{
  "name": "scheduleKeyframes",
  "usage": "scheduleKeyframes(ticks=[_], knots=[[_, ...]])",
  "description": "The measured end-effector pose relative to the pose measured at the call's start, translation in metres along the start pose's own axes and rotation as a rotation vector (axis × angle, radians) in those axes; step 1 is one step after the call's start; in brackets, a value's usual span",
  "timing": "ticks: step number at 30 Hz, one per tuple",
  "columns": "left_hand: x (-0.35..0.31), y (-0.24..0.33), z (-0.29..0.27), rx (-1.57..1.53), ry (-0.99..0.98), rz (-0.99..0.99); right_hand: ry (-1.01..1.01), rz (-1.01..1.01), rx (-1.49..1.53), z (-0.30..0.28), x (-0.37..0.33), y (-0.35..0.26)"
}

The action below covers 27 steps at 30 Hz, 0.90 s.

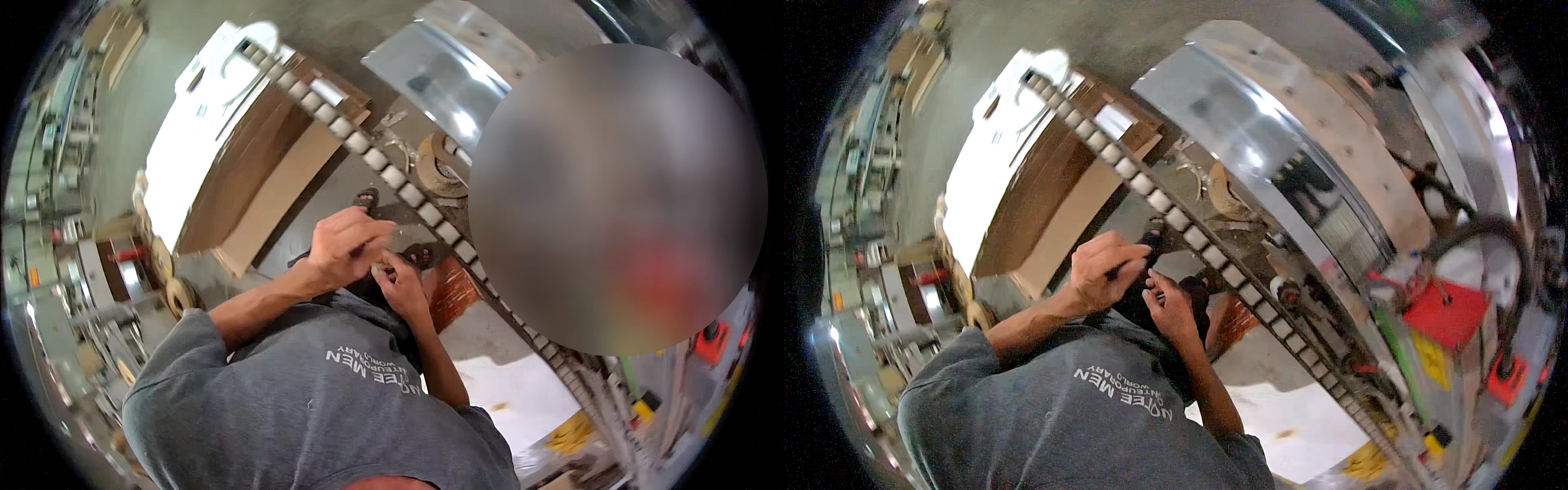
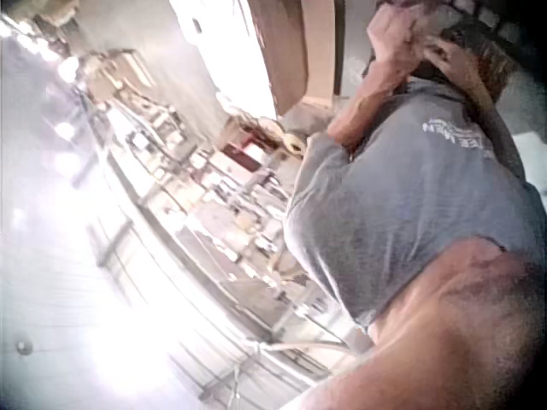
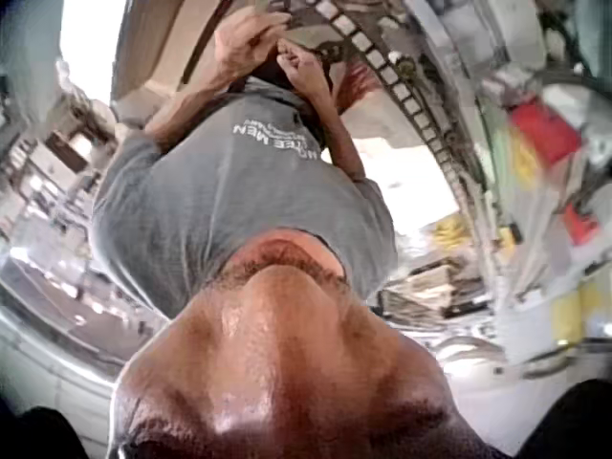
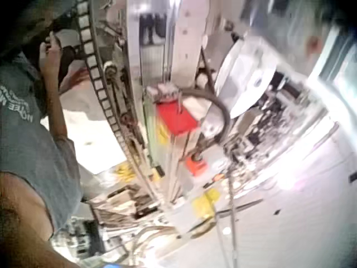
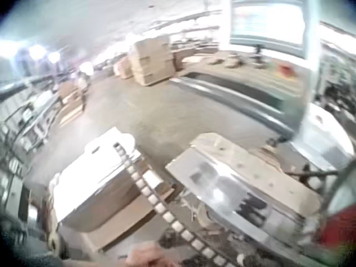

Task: The person feeds white wood panels into an edge-banding machine by placing them onto the conveyor track, then retrieves the finished panels and stacks them on a nearby cart.

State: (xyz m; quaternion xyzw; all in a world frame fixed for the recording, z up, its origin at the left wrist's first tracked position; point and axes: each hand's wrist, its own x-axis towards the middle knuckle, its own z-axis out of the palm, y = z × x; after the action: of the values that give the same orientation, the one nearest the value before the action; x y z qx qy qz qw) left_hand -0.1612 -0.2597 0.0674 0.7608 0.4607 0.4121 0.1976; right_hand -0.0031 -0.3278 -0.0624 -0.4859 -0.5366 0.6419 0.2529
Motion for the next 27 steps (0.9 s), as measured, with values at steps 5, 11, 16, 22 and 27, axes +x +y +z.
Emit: scheduleKeyframes(ticks=[5, 11, 16, 22, 27], knots=[[-0.084, -0.081, -0.042, -0.098, 0.169, -0.805, -0.126, 0.036, -0.111, 0.035, 0.040, 0.015], [-0.174, -0.235, -0.062, -0.344, 0.418, -1.160, -0.115, 0.187, -0.175, 0.091, 0.134, 0.036], [-0.217, -0.345, -0.094, -0.470, 0.527, -1.316, 0.015, 0.421, 0.025, 0.138, 0.225, 0.074], [-0.261, -0.456, -0.095, -0.441, 0.634, -1.422, 0.135, 0.645, 0.034, 0.162, 0.341, 0.112], [-0.271, -0.553, -0.055, -0.467, 0.730, -1.462, 0.206, 0.569, 0.030, 0.128, 0.463, 0.173]])
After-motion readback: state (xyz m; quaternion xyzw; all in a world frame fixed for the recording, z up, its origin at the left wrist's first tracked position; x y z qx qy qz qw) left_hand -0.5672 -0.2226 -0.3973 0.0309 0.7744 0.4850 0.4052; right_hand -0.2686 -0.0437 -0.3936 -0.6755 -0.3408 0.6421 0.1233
